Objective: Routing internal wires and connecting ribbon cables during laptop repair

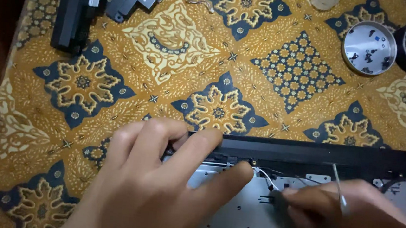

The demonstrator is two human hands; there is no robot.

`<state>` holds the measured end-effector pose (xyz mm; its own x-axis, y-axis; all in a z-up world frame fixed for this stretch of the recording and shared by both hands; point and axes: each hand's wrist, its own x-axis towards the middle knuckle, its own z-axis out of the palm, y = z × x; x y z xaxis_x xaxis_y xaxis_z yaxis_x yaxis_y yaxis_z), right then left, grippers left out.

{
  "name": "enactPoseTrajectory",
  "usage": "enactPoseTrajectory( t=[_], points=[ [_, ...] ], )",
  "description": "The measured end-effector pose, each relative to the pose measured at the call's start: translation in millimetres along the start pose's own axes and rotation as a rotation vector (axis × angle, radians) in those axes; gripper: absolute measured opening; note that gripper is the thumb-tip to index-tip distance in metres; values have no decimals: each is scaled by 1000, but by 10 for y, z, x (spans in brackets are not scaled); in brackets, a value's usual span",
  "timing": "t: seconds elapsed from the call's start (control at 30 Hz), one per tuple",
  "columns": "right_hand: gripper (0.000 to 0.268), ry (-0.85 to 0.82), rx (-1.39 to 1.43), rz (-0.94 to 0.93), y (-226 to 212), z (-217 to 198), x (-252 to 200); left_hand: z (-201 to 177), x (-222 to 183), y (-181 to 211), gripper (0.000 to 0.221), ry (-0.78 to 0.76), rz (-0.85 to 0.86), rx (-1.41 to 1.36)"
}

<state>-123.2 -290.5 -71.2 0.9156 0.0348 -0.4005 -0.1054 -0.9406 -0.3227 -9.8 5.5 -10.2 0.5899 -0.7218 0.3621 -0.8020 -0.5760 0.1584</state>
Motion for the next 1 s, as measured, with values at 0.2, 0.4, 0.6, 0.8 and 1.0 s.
enactPoseTrajectory(
  t=[0.2, 0.4, 0.6, 0.8, 1.0],
  points=[
    [28, 159, 70, -13, -240, 15, -124, 4, 19, -6, 24, -36, -26, -56],
    [32, 288, 423, 32, -662, -282, -139, 19, 2, -28, 24, -31, -17, -59],
    [26, 416, 302, -23, -729, -236, -159, 1, -7, -18, 22, -47, -25, -81],
    [32, 170, 275, -249, -282, -215, -9, -6, -13, -12, 24, -18, 1, -26],
    [31, -4, 177, -158, 352, 180, 35, -4, 32, -25, 17, 48, 14, 40]
  ],
)
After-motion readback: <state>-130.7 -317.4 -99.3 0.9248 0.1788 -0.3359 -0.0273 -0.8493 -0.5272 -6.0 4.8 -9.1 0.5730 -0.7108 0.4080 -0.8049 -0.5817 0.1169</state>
